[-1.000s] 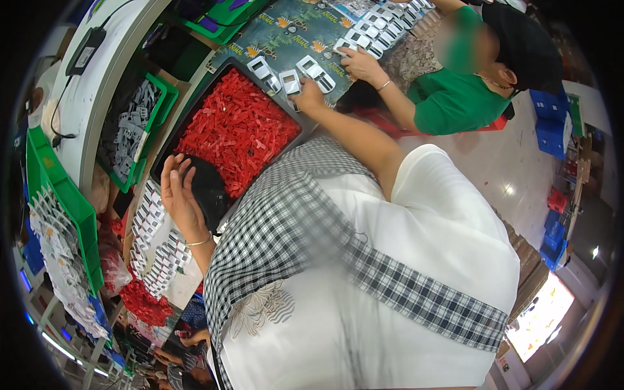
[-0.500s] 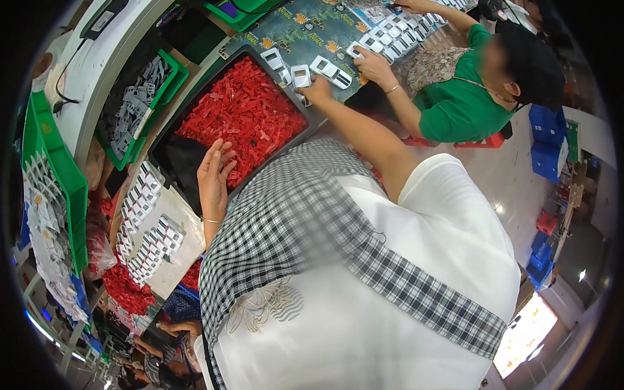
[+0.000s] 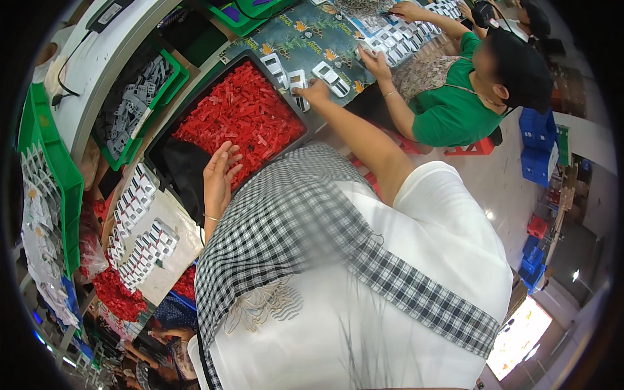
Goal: The person assembles toy cars by picking up car shells, taking red plastic pieces from a tray, and inserting the plastic pieces into the car shells by hand.
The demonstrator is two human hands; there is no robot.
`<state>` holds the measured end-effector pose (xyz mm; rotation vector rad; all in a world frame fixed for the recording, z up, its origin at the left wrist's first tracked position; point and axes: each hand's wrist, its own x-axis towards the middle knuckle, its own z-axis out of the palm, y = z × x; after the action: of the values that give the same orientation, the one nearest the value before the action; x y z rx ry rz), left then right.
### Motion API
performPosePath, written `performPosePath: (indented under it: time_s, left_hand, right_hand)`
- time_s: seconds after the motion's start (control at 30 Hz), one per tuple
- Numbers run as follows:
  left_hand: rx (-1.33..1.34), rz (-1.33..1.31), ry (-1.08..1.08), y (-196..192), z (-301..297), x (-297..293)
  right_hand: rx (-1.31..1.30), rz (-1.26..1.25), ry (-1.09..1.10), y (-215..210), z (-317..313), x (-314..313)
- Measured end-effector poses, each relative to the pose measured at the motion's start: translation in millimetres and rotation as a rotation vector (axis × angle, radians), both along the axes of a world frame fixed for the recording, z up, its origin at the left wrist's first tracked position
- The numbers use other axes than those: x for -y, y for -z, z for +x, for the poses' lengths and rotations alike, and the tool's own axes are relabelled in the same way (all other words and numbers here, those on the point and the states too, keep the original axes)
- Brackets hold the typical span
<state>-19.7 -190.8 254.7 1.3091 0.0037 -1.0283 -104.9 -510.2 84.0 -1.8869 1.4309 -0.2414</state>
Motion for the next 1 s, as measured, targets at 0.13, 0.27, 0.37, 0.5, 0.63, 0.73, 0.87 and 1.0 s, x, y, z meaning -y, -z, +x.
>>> performPosePath:
  time_s: [0.13,0.27,0.37,0.5,0.63,0.73,0.87,1.0]
  left_hand:
    - [-0.012,0.014,-0.029,4.4,1.4,-1.8]
    - [-0.059,-0.013,-0.01,8.6,-0.2,-1.1]
    - [-0.221,-0.105,-0.041,16.4,-2.9,-0.2]
    - [-0.578,-0.286,-0.115,27.5,-0.2,-6.5]
    - [-0.505,-0.246,-0.258,47.5,-10.0,-22.7]
    - [-0.457,-0.262,-0.434,41.8,-13.7,-33.8]
    - [-0.408,-0.247,-0.529,38.6,-25.7,-48.0]
    - [-0.345,-0.197,-0.48,46.4,-33.0,-59.4]
  right_hand:
    - [0.111,0.264,-0.313,-27.2,9.2,-2.5]
    - [0.249,-0.26,-0.427,-111.3,16.9,-45.2]
    - [0.614,-0.431,-0.942,-150.1,20.0,-70.0]
    - [0.408,-0.186,-1.577,-174.3,26.9,-118.0]
    - [0.554,0.026,-1.624,-163.7,43.4,-139.3]
    - [0.571,-0.126,-1.281,-100.7,74.0,-132.1]
    - [0.207,-0.44,-1.247,-71.8,109.9,-137.3]
    - [0.028,-0.627,-1.51,-54.6,136.8,-133.5]
